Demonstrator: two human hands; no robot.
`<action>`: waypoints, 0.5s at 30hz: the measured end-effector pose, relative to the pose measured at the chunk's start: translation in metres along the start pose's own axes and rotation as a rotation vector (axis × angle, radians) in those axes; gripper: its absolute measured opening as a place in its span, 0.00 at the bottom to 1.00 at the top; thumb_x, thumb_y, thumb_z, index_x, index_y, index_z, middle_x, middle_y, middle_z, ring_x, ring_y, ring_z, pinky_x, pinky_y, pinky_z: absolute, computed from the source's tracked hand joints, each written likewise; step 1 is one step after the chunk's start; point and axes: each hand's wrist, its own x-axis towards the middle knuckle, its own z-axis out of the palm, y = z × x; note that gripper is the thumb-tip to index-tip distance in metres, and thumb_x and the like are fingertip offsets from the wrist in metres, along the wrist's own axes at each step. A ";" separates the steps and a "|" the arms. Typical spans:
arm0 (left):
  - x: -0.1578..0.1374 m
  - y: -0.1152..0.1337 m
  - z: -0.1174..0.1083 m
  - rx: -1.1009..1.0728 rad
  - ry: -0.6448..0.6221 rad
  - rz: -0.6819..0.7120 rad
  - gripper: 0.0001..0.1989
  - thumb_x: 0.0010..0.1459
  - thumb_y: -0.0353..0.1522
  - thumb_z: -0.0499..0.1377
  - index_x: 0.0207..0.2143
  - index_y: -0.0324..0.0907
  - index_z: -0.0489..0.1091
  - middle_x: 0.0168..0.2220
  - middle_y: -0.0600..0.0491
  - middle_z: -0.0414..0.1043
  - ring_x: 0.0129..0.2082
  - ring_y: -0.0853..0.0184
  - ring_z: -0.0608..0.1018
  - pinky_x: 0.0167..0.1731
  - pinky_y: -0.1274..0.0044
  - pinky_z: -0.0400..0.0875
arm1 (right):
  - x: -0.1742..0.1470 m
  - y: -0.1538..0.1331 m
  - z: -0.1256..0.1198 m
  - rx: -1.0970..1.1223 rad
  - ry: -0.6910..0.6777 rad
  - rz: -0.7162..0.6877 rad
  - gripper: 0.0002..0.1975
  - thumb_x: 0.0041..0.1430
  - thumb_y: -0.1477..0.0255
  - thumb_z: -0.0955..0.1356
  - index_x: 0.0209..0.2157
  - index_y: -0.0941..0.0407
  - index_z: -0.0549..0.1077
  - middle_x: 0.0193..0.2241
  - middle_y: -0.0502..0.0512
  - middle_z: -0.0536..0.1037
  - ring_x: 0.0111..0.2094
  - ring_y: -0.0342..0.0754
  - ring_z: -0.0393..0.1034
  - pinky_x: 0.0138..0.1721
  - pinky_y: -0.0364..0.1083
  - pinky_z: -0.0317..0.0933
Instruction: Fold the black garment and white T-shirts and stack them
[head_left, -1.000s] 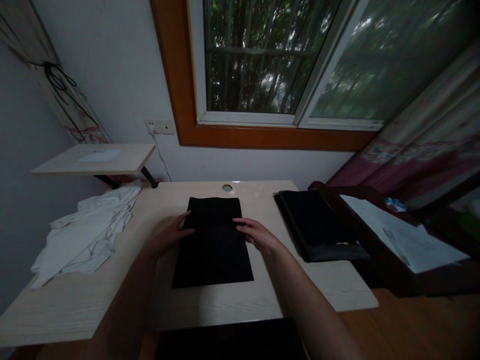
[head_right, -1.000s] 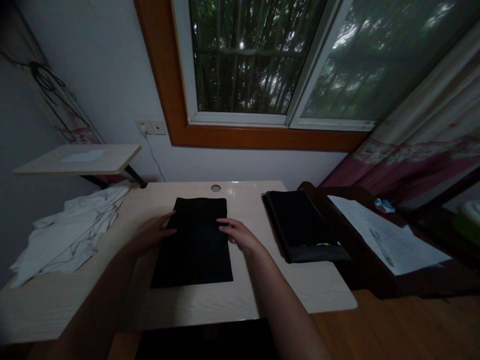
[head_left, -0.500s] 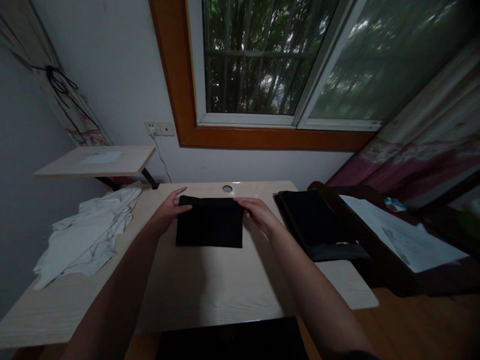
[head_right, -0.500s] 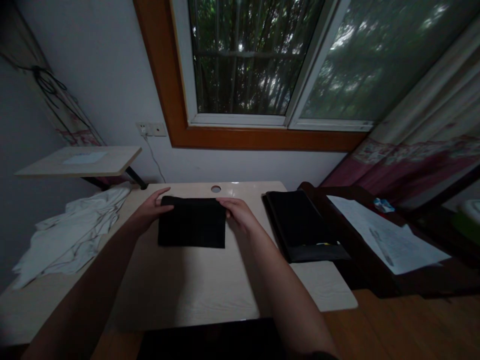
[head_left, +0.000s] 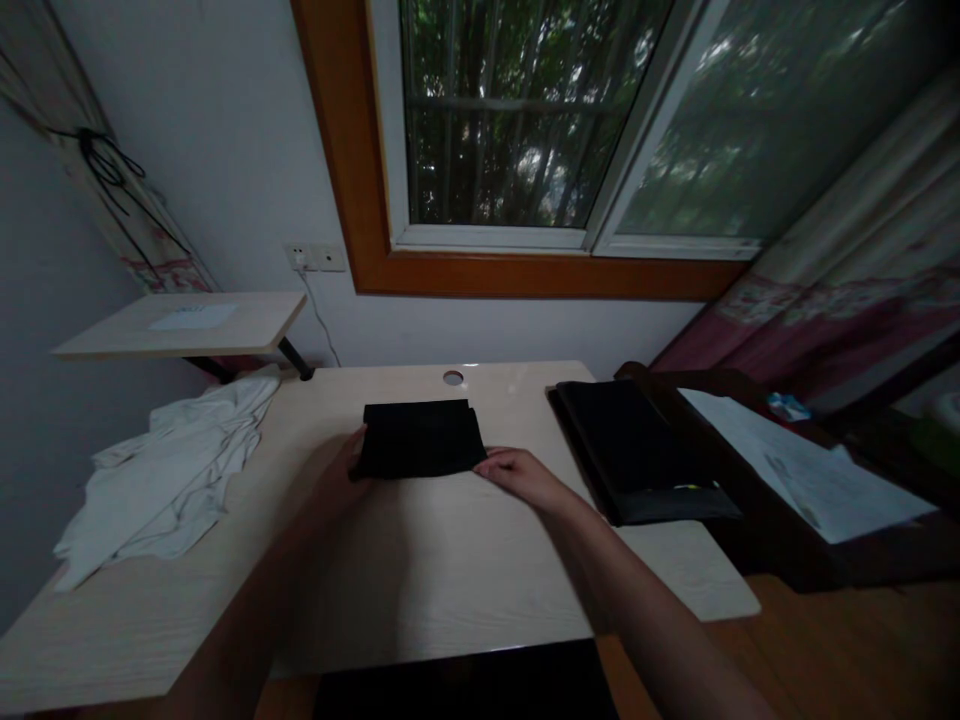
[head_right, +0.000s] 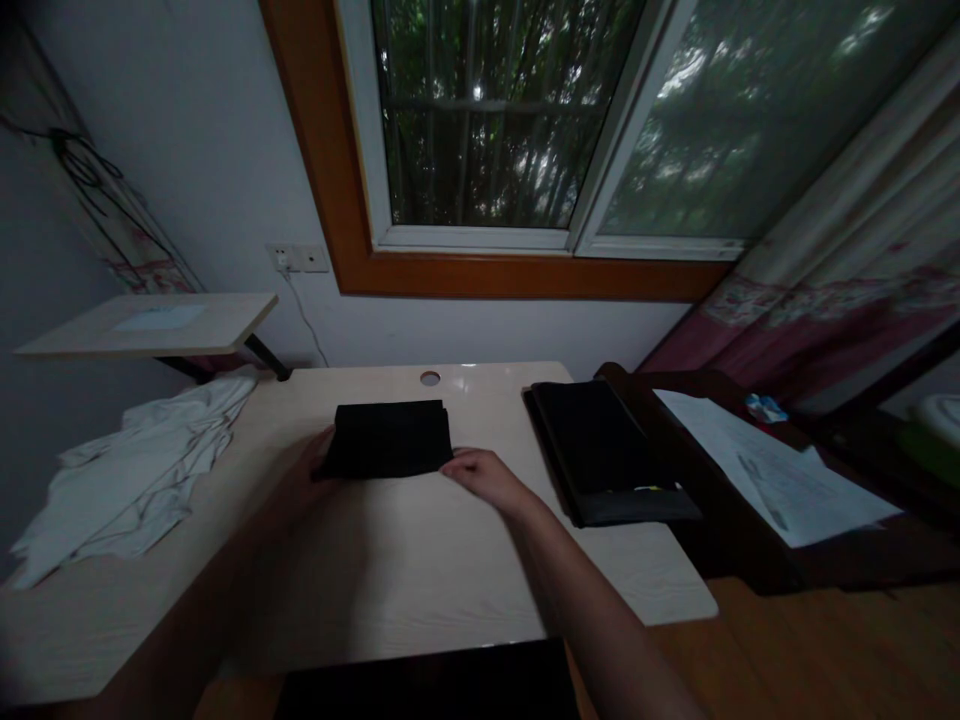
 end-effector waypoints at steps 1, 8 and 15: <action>-0.008 -0.008 0.002 0.020 -0.036 -0.037 0.48 0.48 0.37 0.68 0.69 0.41 0.53 0.45 0.45 0.79 0.41 0.54 0.81 0.42 0.65 0.75 | -0.006 0.008 0.002 0.007 -0.010 -0.002 0.20 0.55 0.52 0.73 0.35 0.56 0.84 0.40 0.58 0.81 0.43 0.53 0.74 0.50 0.52 0.65; -0.033 -0.005 -0.002 0.017 -0.044 -0.248 0.51 0.56 0.46 0.64 0.72 0.39 0.41 0.34 0.49 0.80 0.37 0.53 0.83 0.40 0.63 0.75 | -0.023 0.011 0.006 0.084 0.067 0.147 0.22 0.56 0.54 0.73 0.45 0.55 0.76 0.28 0.49 0.77 0.28 0.44 0.68 0.34 0.45 0.62; -0.027 0.004 -0.005 -0.051 -0.064 -0.366 0.50 0.56 0.47 0.65 0.72 0.41 0.44 0.37 0.45 0.81 0.38 0.51 0.84 0.37 0.63 0.77 | 0.006 0.000 0.020 0.067 0.239 0.156 0.38 0.54 0.58 0.74 0.64 0.49 0.61 0.29 0.44 0.73 0.29 0.43 0.66 0.32 0.43 0.60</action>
